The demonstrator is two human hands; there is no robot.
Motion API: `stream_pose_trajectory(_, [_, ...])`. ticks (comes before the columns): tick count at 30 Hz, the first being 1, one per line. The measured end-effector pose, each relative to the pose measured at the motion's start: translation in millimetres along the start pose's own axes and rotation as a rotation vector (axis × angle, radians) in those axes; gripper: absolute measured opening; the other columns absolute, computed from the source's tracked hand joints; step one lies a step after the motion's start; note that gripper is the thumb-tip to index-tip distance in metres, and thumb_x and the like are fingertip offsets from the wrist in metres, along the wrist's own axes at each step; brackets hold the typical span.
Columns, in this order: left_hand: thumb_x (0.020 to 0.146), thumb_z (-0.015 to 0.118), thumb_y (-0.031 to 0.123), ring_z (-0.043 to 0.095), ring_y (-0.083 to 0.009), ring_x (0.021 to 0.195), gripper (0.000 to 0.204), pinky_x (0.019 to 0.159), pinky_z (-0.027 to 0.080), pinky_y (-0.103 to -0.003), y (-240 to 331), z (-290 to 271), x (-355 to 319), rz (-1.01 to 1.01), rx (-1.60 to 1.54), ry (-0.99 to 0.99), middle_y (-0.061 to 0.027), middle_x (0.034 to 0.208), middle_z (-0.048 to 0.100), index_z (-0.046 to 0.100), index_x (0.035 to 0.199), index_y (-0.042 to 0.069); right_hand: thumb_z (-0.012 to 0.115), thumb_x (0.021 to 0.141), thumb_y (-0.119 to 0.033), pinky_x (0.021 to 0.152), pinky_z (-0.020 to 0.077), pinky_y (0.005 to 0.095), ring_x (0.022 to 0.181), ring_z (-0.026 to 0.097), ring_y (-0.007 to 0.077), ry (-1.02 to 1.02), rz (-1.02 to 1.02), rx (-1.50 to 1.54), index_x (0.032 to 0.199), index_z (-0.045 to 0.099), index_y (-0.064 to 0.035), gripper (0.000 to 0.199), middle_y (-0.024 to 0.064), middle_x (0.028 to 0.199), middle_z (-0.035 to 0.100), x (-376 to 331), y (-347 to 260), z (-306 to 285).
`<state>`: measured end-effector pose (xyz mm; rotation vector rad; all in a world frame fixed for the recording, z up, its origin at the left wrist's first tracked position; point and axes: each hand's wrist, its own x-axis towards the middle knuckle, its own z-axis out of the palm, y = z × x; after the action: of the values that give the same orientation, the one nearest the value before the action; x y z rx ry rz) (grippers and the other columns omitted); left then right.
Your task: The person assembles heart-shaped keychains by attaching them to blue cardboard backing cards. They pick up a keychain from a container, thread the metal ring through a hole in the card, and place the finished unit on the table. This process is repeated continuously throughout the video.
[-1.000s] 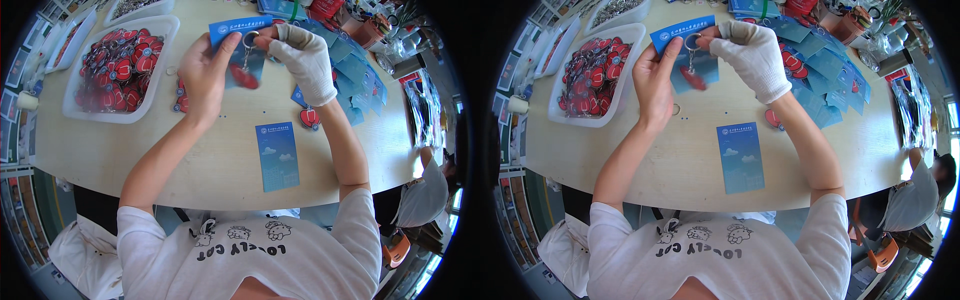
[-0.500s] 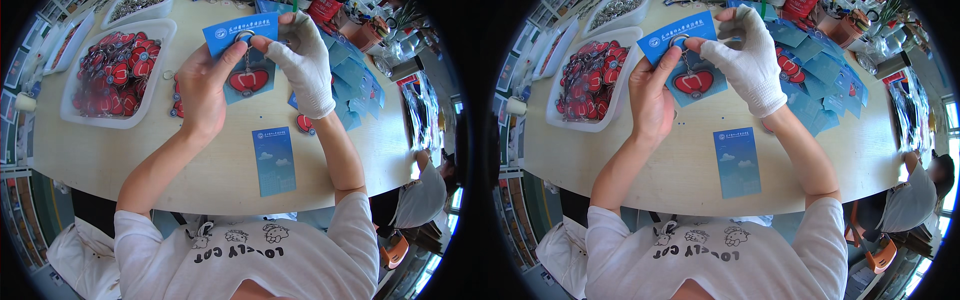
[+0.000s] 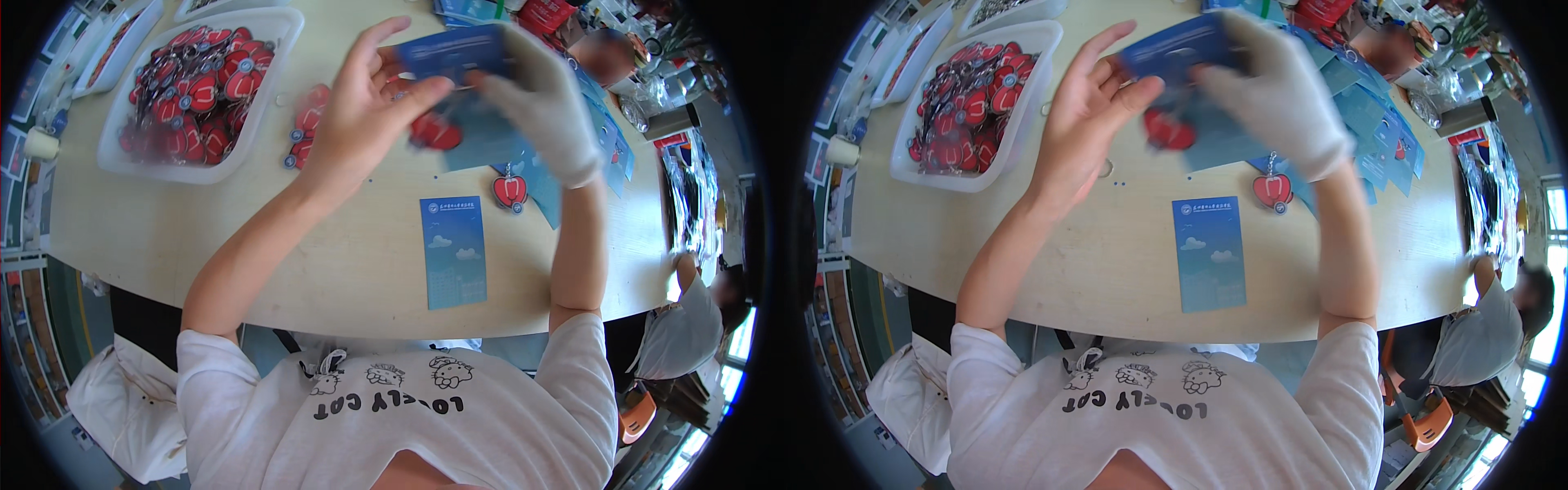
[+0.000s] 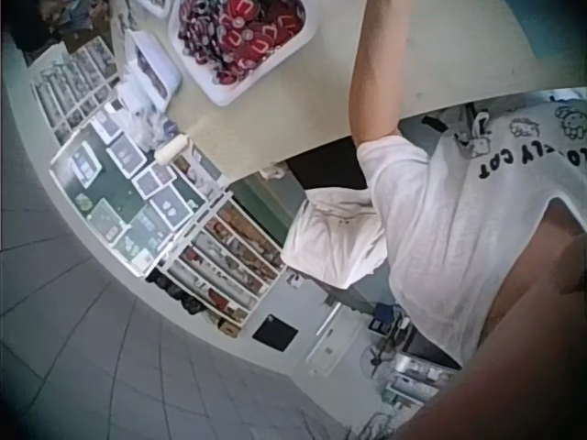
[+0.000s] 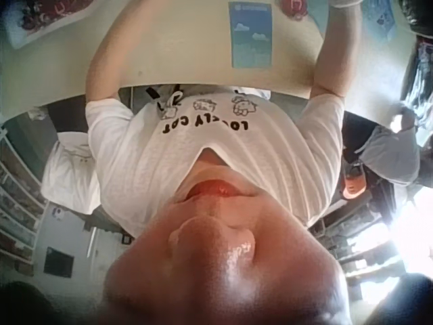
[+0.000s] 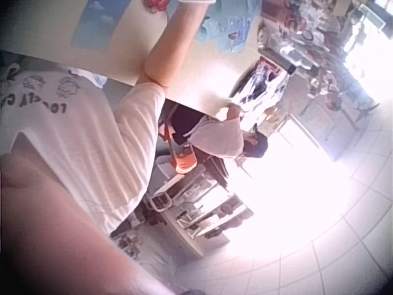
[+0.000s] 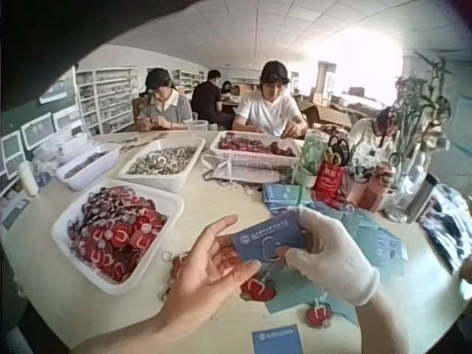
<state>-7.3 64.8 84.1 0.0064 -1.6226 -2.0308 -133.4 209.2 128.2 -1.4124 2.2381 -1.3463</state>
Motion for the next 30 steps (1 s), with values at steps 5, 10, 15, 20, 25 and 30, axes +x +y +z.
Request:
stream_pose_trajectory(5, [0.079, 0.072, 0.036, 0.047, -0.0288, 0.110, 0.068, 0.095, 0.038, -0.039, -14.7, -23.6, -36.7, 0.262, 1.124, -0.498, -0.0186, 0.116, 0.049, 0.045, 0.127, -0.005, 0.063, 0.083, -0.010, 0.076, 0.0478, 0.0246, 0.088, 0.061, 0.0106, 0.128, 0.208, -0.137, 0.123, 0.054, -0.0036, 0.041, 0.0048, 0.099, 0.064, -11.6, 37.8, -107.9])
stream_pose_trajectory(10, [0.070, 0.070, 0.057, 0.037, -0.0340, 0.119, 0.087, 0.097, 0.030, -0.049, -47.4, 6.5, -78.6, 0.312, 1.286, -0.532, -0.0220, 0.119, 0.044, 0.046, 0.121, -0.009, 0.070, 0.078, -0.030, 0.084, 0.0474, 0.0391, 0.099, 0.061, 0.0323, 0.323, -0.115, -1.036, 0.114, 0.062, -0.0091, 0.042, 0.0162, 0.108, 0.064, 27.6, 68.9, -73.2])
stream_pose_trajectory(15, [0.063, 0.081, 0.041, 0.036, -0.0328, 0.119, 0.075, 0.094, 0.029, -0.047, -53.5, 9.8, -80.1, 0.230, 1.192, -0.496, -0.0200, 0.121, 0.041, 0.048, 0.112, -0.006, 0.063, 0.083, -0.036, 0.081, 0.0489, 0.0352, 0.092, 0.064, 0.0276, -0.260, -0.104, -0.535, 0.106, 0.063, -0.0066, 0.038, 0.0146, 0.099, 0.065, 61.3, 53.7, 52.1])
stream_pose_trajectory(20, [0.062, 0.084, 0.028, 0.036, -0.0304, 0.117, 0.065, 0.092, 0.029, -0.044, -53.4, 11.8, -72.7, 0.123, 1.115, -0.548, -0.0163, 0.115, 0.042, 0.047, 0.107, -0.001, 0.064, 0.079, -0.042, 0.081, 0.0483, 0.0389, 0.091, 0.063, 0.0309, -0.299, 0.032, -0.724, 0.101, 0.063, -0.0083, 0.040, 0.0142, 0.097, 0.065, 80.8, 60.8, 95.1])
stream_pose_trajectory(25, [0.064, 0.081, 0.024, 0.040, -0.0306, 0.117, 0.063, 0.093, 0.031, -0.044, -51.5, 10.5, -68.7, 0.139, 1.153, -0.538, -0.0148, 0.115, 0.045, 0.049, 0.112, -0.001, 0.066, 0.077, -0.037, 0.073, 0.0500, 0.0362, 0.080, 0.064, 0.0282, -0.436, 0.150, -0.621, 0.094, 0.064, -0.0076, 0.034, 0.0123, 0.085, 0.067, 82.4, 53.0, 93.6])
stream_pose_trajectory(30, [0.078, 0.068, 0.015, 0.033, -0.0315, 0.131, 0.053, 0.106, 0.025, -0.049, -35.6, -22.0, -81.0, 0.183, 1.203, -0.635, -0.0140, 0.136, 0.041, 0.051, 0.128, 0.010, 0.066, 0.083, -0.023, 0.073, 0.0484, 0.0266, 0.073, 0.058, 0.0127, -0.535, 0.054, -0.169, 0.093, 0.063, -0.0054, 0.020, 0.0020, 0.080, 0.065, 72.7, 66.2, 63.0])
